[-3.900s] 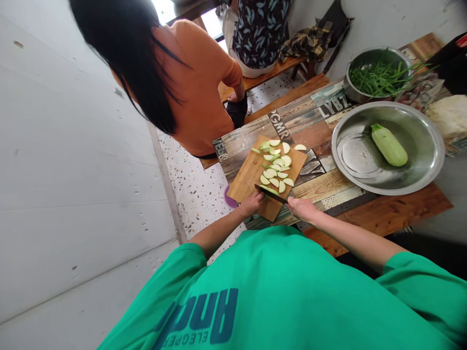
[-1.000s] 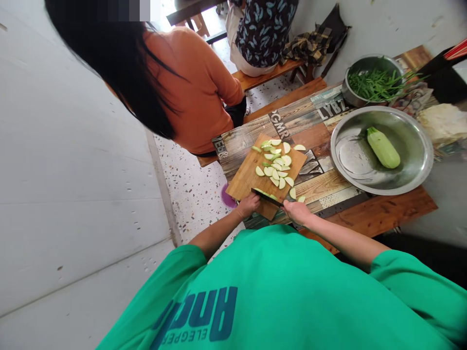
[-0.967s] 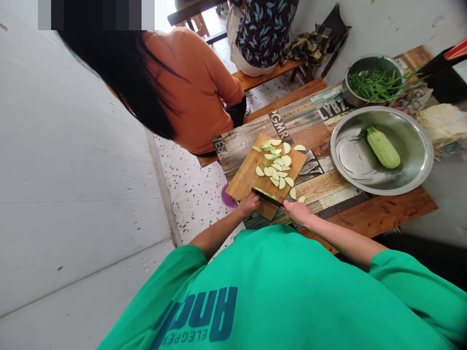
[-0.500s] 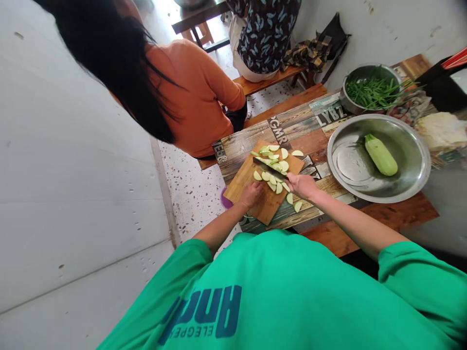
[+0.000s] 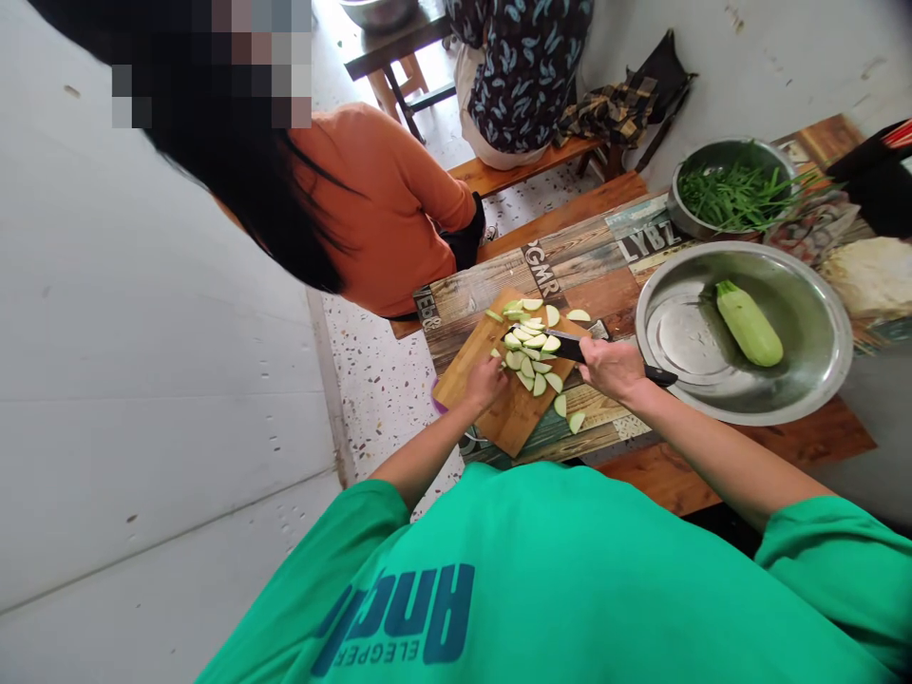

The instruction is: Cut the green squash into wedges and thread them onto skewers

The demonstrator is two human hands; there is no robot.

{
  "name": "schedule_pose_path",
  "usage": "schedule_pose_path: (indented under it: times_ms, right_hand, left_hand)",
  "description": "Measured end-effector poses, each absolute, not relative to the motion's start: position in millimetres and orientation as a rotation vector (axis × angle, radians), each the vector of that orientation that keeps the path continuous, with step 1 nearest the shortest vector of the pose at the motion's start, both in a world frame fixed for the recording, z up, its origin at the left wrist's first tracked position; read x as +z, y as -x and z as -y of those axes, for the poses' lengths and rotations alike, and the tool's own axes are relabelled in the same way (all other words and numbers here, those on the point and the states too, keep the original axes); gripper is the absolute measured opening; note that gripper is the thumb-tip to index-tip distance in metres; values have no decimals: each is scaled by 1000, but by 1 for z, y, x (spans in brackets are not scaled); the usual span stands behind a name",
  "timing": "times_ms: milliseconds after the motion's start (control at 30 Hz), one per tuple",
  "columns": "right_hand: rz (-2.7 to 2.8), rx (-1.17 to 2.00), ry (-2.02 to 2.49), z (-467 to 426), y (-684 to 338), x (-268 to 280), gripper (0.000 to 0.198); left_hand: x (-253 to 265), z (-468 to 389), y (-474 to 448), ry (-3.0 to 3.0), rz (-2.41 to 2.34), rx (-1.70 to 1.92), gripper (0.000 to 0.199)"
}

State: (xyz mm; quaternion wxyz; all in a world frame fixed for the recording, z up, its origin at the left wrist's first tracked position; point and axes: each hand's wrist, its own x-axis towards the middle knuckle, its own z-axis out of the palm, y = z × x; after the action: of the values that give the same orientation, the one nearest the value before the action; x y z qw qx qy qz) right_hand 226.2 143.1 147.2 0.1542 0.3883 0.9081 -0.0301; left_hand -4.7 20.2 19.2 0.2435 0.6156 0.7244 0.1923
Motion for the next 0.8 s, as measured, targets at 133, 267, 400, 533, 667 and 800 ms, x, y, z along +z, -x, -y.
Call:
schedule_pose_path:
  times_ms: [133, 267, 400, 533, 667, 800]
  right_hand:
    - [-2635, -37, -1078, -155, -235, 152, 29]
    - [-2651, 29, -1030, -168, -242, 154, 24]
    - [-2685, 44, -946, -177, -239, 158, 26]
    - [-2742, 43, -879, -184, -231, 162, 33]
    - [-2769, 24, -817, -195, -229, 165, 33]
    - [-2796, 11, -749, -207, -234, 168, 33]
  left_hand:
    - [20, -60, 9, -1554, -1975, 748, 23]
    - [37, -81, -7, -1471, -2094, 875, 36]
    - [64, -89, -45, -1845, -1897, 824, 54]
    - [73, -102, -69, -2000, -1756, 590, 48]
    - [65, -113, -63, -1927, -1783, 457, 45]
    - [48, -118, -46, -1793, -1853, 420, 44]
